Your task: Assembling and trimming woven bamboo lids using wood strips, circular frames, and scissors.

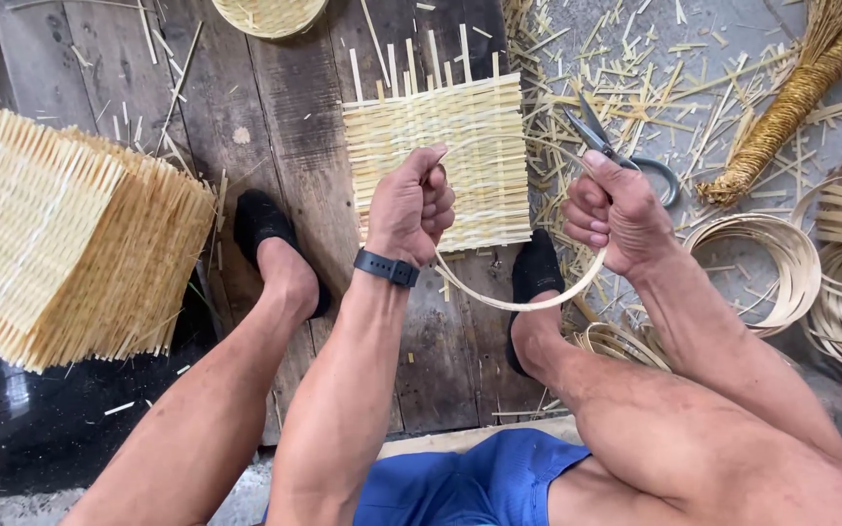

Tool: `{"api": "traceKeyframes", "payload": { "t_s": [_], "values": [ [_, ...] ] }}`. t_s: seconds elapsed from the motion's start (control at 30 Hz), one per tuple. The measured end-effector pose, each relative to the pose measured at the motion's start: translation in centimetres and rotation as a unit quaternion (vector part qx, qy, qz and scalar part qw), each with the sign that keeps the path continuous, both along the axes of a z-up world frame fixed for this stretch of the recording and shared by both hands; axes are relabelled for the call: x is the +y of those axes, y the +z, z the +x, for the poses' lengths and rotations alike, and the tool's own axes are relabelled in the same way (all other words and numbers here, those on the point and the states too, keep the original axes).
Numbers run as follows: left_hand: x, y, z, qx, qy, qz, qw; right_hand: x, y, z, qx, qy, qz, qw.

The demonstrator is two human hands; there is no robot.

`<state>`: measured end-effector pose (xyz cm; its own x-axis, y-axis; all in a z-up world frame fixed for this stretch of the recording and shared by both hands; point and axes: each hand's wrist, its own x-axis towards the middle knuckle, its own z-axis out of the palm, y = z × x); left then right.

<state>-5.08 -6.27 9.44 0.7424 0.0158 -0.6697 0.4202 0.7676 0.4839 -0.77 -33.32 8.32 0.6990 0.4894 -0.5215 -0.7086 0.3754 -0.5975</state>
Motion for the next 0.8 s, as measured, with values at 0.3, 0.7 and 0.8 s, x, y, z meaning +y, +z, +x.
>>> {"api": "traceKeyframes", "payload": {
  "t_s": [0.3, 0.7, 0.8],
  "values": [
    [0.7, 1.1, 0.6, 0.049, -0.161, 0.110, 0.980, 1.2, 2.1, 1.1, 0.001, 0.090, -0.095, 0.991],
    [0.6, -0.2, -0.4, 0.049, -0.154, 0.078, 0.984, 0.7, 0.5, 1.3, 0.011, 0.051, -0.114, 0.992],
    [0.1, 0.7, -1.6, 0.035, -0.063, -0.055, 0.996, 0.5, 0.7, 0.9, 0.010, -0.046, -0.016, 0.999]
  ]
}}
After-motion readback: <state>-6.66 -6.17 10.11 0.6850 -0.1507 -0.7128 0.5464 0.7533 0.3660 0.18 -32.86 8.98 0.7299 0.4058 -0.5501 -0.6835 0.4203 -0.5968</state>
